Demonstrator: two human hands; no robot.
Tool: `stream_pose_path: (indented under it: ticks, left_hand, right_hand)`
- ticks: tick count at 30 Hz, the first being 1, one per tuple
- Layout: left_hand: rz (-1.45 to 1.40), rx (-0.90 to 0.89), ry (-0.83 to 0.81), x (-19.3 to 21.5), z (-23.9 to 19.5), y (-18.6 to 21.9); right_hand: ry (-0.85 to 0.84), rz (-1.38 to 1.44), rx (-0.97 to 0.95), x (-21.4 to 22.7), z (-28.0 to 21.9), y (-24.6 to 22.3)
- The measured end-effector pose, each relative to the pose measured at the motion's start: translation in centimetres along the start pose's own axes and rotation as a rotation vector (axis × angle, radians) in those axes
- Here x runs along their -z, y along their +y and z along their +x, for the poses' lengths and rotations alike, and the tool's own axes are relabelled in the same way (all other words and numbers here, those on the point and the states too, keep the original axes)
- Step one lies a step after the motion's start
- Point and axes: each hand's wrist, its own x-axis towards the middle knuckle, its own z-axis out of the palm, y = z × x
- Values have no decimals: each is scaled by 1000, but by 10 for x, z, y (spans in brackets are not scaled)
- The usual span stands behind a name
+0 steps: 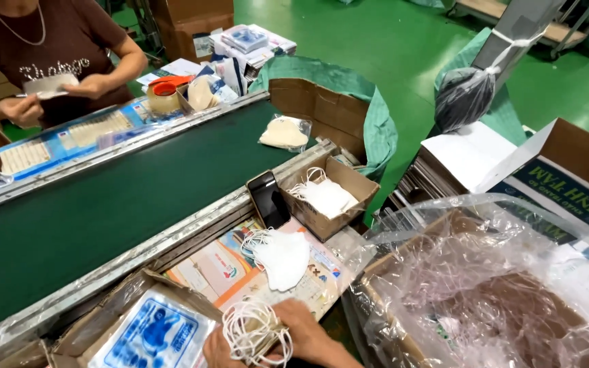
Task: The person sorts and stacks white face masks on a workbench, placing them into a plastic bag.
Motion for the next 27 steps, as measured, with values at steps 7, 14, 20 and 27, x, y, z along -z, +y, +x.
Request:
stream_pose_path:
  ticks: [7,14,20,27]
  left_hand:
    - [-9,9,-38,28,15,43]
    - [-114,80,-108,58,24,81]
    - [-282,186,-189,72,21,78]
    - [-308,-22,-387,50,-3,54]
  right_hand:
    - [25,481,-499,-5,-23,10]
    - [-115,89,-212,-4,-2,11]
    - [-163,193,-405,-33,-45,52]
    - [-304,519,-414,-43,-16,45]
